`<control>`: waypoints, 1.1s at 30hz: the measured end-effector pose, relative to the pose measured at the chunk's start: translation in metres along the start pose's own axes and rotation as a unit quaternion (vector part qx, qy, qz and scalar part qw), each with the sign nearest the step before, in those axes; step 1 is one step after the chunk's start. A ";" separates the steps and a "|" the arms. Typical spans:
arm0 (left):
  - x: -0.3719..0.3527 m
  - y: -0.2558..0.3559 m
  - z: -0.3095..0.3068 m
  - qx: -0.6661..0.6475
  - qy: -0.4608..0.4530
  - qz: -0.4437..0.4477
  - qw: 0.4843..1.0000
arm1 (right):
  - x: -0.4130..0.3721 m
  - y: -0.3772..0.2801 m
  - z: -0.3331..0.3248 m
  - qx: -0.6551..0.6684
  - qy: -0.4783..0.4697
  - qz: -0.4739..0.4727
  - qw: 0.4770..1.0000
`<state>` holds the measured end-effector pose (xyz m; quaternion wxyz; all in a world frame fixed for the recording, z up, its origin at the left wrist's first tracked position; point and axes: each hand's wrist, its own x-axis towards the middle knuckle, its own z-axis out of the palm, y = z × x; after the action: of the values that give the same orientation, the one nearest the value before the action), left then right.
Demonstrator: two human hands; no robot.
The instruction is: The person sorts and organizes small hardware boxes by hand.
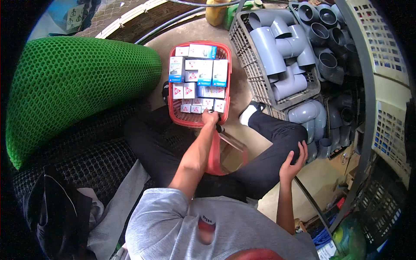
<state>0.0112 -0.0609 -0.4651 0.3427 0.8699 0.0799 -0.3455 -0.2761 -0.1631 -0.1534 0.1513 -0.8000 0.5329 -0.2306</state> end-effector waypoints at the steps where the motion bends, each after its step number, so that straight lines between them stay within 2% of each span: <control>1: 0.006 0.006 -0.003 0.087 -0.017 -0.017 0.996 | 0.000 0.002 0.000 0.000 0.001 -0.002 1.000; 3: 0.016 0.010 -0.007 0.066 -0.030 -0.031 0.997 | 0.000 0.005 0.001 0.008 0.004 -0.001 1.000; 6: 0.038 0.002 -0.010 0.167 -0.119 0.045 0.978 | -0.001 0.006 0.001 -0.010 -0.002 -0.004 1.000; 9: 0.019 0.022 -0.011 0.143 -0.133 0.066 0.979 | -0.001 0.005 0.003 0.000 0.008 -0.004 1.000; 10: 0.024 0.011 -0.002 0.122 -0.127 0.084 0.981 | -0.001 0.005 0.003 -0.001 0.008 -0.002 1.000; 13: 0.031 0.006 0.004 0.126 -0.116 0.034 0.985 | 0.000 0.003 0.004 0.009 0.013 0.001 1.000; 19: 0.062 -0.045 0.013 -0.033 -0.109 0.012 0.993 | 0.000 0.007 0.006 0.010 0.008 0.005 1.000; 22: 0.060 -0.050 0.016 -0.083 -0.100 0.076 0.989 | 0.002 0.005 0.008 0.011 0.003 -0.002 1.000; 23: 0.055 -0.052 0.018 -0.080 -0.104 0.071 0.989 | 0.003 0.004 0.008 0.011 -0.001 0.003 1.000; 25: 0.028 -0.026 0.006 0.007 -0.051 0.123 0.991 | 0.001 0.004 0.006 0.010 -0.011 0.009 1.000; 29: 0.008 0.007 -0.007 0.100 -0.099 0.011 0.990 | 0.003 0.003 0.009 -0.003 -0.006 0.009 1.000; 31: 0.012 0.008 -0.006 0.129 -0.093 0.012 0.987 | 0.004 0.002 0.009 -0.010 -0.009 0.008 1.000; 33: 0.024 0.005 -0.002 0.184 -0.130 0.046 0.973 | 0.004 0.004 0.010 0.012 -0.011 0.007 1.000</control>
<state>0.0326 -0.0657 -0.4769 0.1995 0.8683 -0.0708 -0.4486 -0.2733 -0.1685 -0.1628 0.1682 -0.7970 0.5338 -0.2272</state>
